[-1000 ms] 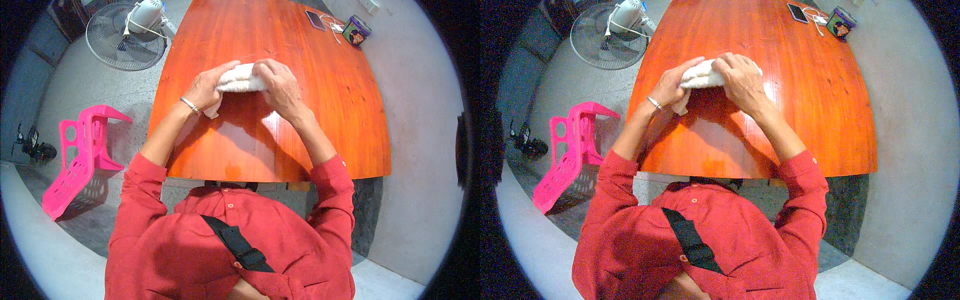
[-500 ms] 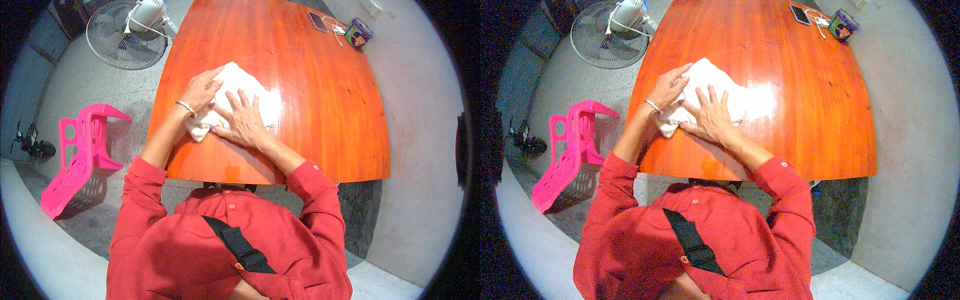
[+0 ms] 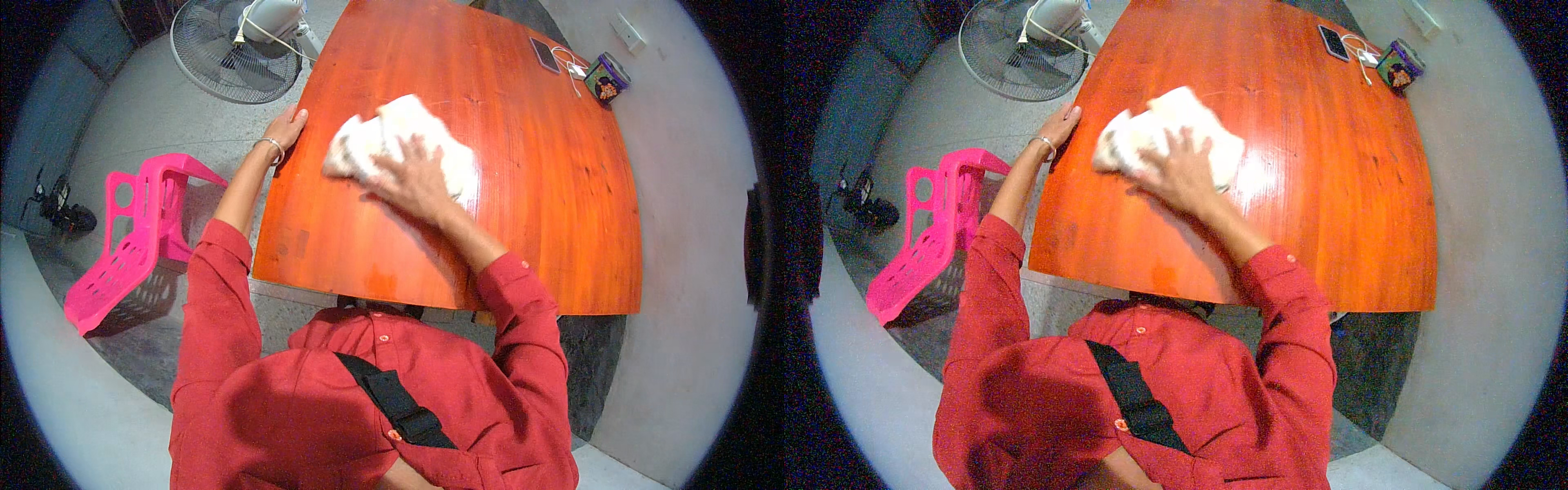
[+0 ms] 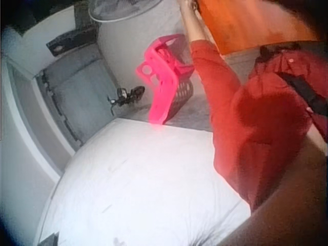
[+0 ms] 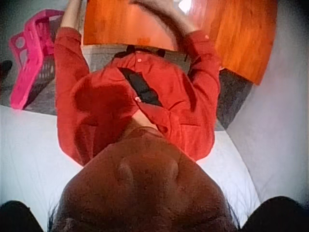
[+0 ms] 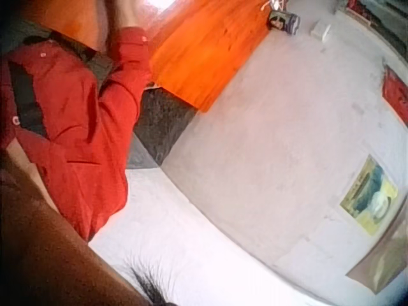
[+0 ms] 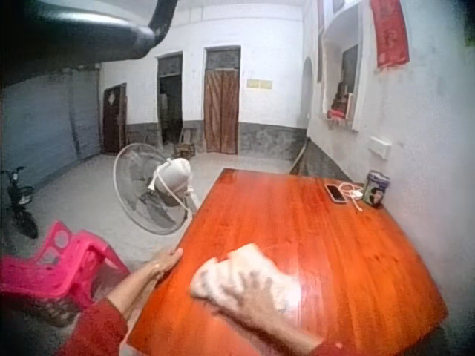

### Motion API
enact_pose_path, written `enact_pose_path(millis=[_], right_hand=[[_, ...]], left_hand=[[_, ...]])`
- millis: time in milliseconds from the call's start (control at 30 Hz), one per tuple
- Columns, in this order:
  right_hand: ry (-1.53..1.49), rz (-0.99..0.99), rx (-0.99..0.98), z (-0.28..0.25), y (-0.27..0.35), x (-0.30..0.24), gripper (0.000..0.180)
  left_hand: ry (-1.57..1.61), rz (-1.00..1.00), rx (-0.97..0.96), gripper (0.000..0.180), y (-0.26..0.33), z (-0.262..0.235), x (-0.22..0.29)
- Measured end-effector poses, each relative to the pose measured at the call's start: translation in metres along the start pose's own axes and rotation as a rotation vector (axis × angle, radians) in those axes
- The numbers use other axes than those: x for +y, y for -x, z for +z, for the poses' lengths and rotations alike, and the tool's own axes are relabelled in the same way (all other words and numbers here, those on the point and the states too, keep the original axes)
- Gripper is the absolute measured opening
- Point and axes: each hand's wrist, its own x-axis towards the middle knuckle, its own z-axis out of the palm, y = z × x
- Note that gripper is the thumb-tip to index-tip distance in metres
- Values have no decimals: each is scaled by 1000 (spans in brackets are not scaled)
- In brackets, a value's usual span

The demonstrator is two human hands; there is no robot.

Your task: The person wipes the surface of a wooden table with a white cloth. They move the cloth across the table in circular and back-and-forth motions, covering the entire surface area. A smartphone and a charging cable are visible on the table during the process.

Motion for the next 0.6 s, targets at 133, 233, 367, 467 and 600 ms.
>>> enact_pose_path(millis=[133,233,367,467,600], right_hand=[[-137,-176,-47,-7,43,-18,30],[-270,-89,-49,-33,64,18,31],[-392,194,194,-53,37,71,59],[-201,104,153,-23,4,107,47],[-110,-86,3,-12,-5,57,31]], left_hand=[[141,-65,-82,70,-26,16,-16],[237,-89,-61,69,-49,31,-48],[-34,-201,11,69,-26,23,10],[-108,-196,24,68,-20,21,22],[-140,-171,14,66,-21,18,20]])
